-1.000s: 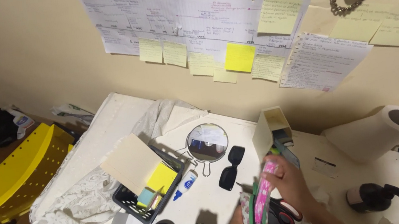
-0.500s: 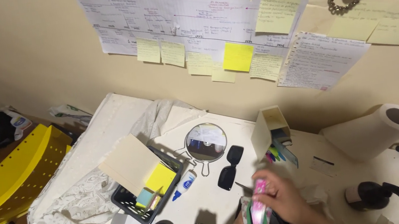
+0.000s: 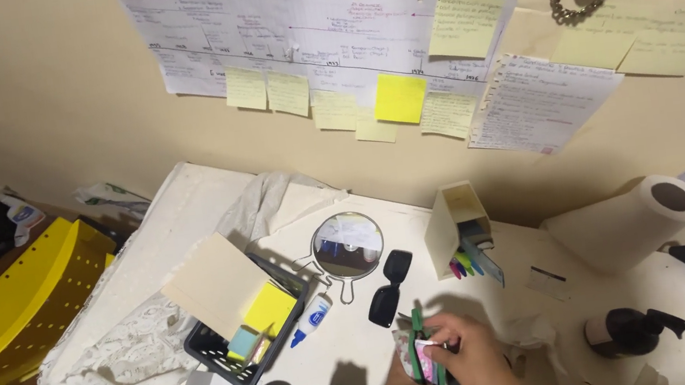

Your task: The person organizes stationery items on a cluttered desk. They pick up pens and highlighters from a pencil case and place them into a small wooden organizer. They also move a ruler and other small items into the organizer.

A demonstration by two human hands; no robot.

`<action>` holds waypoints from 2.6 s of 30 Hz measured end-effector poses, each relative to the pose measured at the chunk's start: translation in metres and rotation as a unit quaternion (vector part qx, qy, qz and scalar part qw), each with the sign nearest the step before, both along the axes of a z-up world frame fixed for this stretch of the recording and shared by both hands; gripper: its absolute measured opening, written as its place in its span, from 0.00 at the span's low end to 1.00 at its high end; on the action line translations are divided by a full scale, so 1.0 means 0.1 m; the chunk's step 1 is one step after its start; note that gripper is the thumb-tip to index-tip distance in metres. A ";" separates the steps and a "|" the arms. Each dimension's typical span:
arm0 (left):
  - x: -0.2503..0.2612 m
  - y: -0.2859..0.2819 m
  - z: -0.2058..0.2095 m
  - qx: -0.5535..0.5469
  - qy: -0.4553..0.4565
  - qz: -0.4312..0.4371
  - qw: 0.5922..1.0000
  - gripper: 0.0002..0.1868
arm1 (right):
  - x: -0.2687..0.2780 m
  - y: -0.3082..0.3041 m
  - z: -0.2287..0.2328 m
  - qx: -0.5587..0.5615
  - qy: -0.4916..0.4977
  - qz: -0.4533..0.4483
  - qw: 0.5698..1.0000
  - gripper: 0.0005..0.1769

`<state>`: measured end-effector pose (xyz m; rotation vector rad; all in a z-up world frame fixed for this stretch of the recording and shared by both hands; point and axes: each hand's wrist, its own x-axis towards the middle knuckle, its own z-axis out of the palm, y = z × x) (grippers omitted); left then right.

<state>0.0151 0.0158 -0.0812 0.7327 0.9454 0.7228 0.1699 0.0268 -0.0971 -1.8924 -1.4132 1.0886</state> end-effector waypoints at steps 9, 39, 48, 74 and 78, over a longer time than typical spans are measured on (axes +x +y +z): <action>0.14 -0.11 -0.53 -0.008 0.105 0.119 0.987 0.52 | -0.28 -0.03 -0.10 -0.055 -0.019 -0.053 0.997 0.04; 0.01 0.00 -0.04 -0.182 -0.058 0.034 0.981 0.63 | 0.17 -0.17 -0.04 0.057 0.006 0.181 0.982 0.07; 0.12 0.01 -0.16 -0.135 -0.033 0.016 0.990 0.61 | 0.25 -0.09 -0.09 0.053 0.029 0.223 0.973 0.11; 0.03 0.21 0.54 -0.128 0.050 -0.039 0.990 0.27 | 0.52 0.76 -0.33 0.153 -0.020 0.029 0.988 0.08; -0.11 0.18 0.72 -0.116 0.056 -0.006 0.992 0.43 | 0.09 0.54 0.63 0.022 0.013 -0.001 1.000 0.15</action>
